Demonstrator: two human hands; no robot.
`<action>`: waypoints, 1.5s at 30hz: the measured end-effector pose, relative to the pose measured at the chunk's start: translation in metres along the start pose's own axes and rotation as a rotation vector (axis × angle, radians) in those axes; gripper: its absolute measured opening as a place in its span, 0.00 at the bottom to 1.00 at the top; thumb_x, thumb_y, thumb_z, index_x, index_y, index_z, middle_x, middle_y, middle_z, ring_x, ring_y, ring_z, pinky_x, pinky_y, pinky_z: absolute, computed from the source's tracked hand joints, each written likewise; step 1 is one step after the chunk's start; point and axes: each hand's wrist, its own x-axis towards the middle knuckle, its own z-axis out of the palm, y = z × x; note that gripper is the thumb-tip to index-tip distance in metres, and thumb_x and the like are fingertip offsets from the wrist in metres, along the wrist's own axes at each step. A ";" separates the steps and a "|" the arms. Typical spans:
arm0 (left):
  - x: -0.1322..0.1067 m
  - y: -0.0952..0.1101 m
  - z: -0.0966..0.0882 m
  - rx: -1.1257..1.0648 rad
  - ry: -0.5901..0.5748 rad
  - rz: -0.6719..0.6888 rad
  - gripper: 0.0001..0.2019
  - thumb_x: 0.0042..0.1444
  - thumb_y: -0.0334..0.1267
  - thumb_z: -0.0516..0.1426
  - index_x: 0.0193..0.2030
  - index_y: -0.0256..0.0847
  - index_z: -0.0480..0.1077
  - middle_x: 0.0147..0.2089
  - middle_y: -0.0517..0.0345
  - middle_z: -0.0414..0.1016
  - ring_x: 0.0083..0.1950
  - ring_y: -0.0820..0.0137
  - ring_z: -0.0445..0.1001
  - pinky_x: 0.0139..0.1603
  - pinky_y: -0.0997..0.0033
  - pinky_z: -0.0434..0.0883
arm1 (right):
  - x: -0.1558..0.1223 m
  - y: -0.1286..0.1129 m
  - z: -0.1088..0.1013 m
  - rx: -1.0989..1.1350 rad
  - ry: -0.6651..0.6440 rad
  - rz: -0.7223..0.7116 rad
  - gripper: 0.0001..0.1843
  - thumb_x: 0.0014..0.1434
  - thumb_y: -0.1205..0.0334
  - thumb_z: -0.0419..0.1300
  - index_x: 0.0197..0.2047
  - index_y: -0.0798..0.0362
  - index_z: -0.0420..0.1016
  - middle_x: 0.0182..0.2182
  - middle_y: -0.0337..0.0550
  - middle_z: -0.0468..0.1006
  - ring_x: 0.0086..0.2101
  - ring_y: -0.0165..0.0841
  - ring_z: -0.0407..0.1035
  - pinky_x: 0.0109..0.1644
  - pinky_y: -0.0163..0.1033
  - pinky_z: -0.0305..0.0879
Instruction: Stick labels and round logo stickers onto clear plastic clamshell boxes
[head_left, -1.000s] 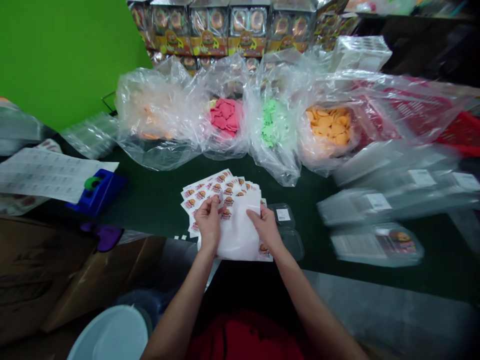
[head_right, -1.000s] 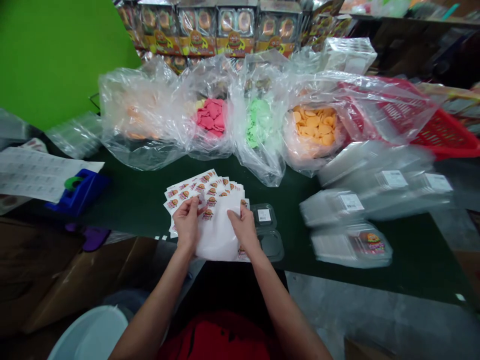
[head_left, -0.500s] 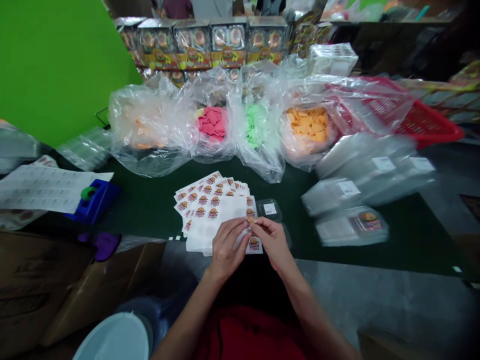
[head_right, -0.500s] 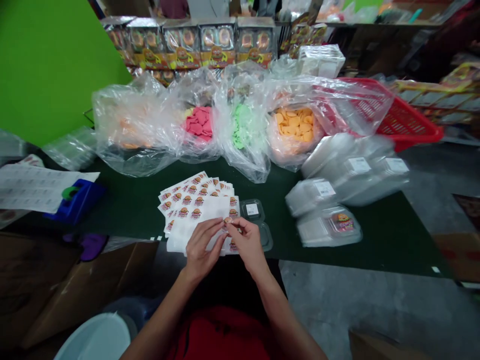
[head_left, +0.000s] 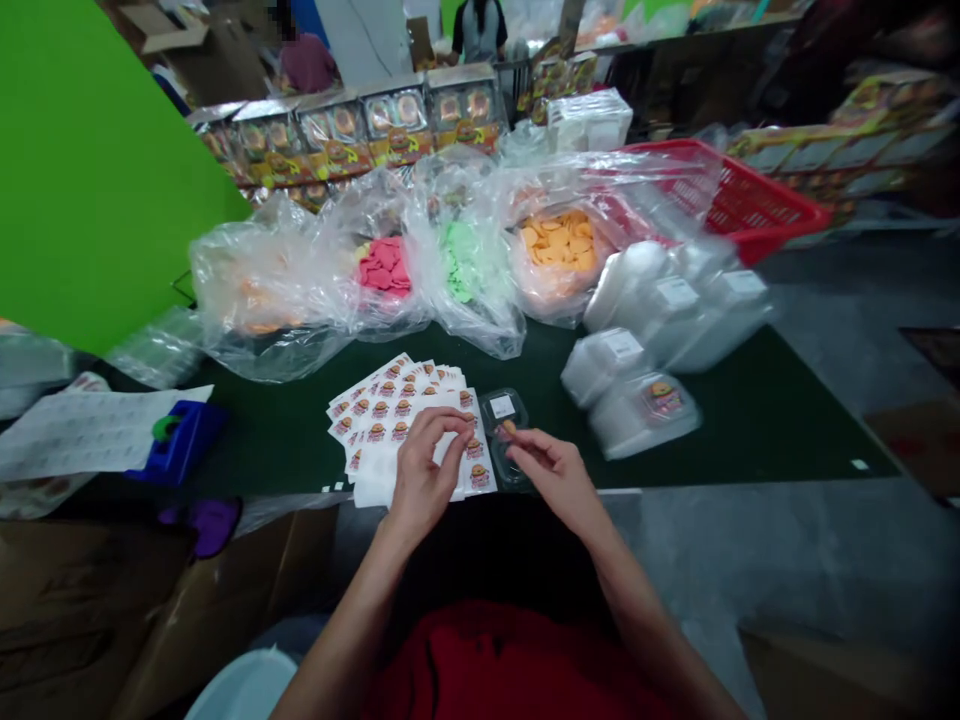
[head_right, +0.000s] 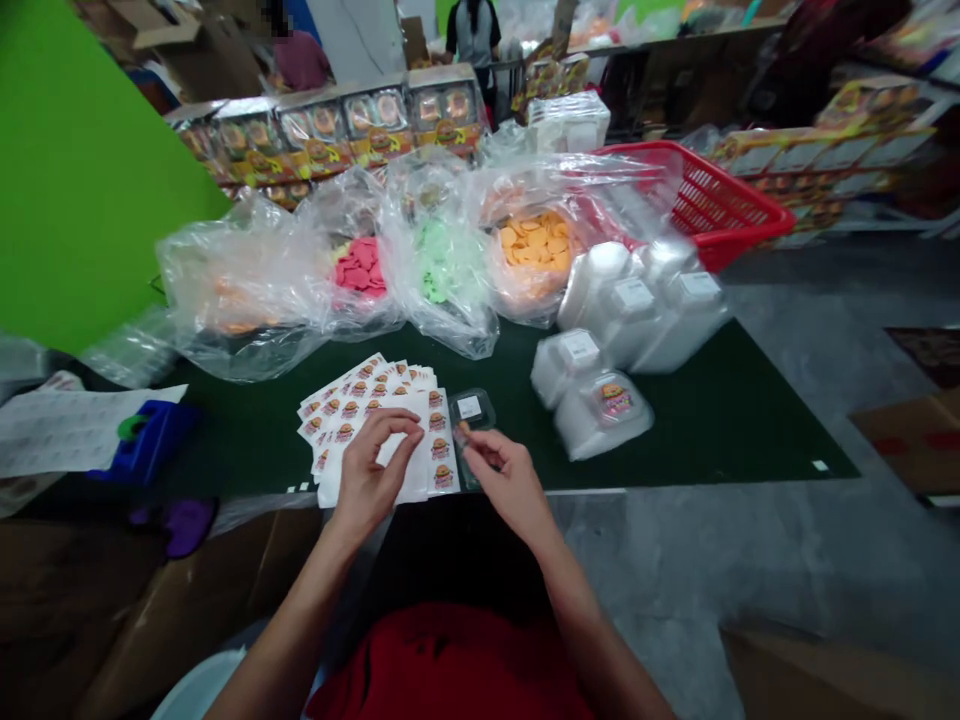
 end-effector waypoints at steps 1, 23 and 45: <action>0.001 0.002 0.004 -0.012 0.039 -0.016 0.05 0.70 0.37 0.59 0.41 0.43 0.75 0.46 0.53 0.78 0.50 0.64 0.76 0.56 0.62 0.72 | -0.001 0.004 -0.009 0.013 0.067 0.002 0.14 0.63 0.51 0.67 0.46 0.49 0.86 0.42 0.45 0.85 0.40 0.39 0.77 0.49 0.43 0.73; 0.019 0.014 0.045 -0.123 -0.090 -0.153 0.08 0.68 0.40 0.61 0.38 0.42 0.76 0.41 0.55 0.78 0.41 0.67 0.74 0.44 0.68 0.69 | -0.002 0.025 -0.051 0.070 0.151 0.045 0.25 0.63 0.51 0.66 0.61 0.49 0.81 0.36 0.41 0.84 0.38 0.35 0.77 0.48 0.42 0.73; -0.005 -0.031 0.098 -0.287 -0.138 -0.523 0.27 0.56 0.39 0.66 0.62 0.40 0.68 0.33 0.62 0.79 0.32 0.71 0.76 0.37 0.72 0.71 | -0.011 0.051 -0.048 -0.028 0.313 -0.006 0.13 0.65 0.54 0.62 0.46 0.48 0.86 0.37 0.44 0.84 0.38 0.38 0.78 0.47 0.43 0.72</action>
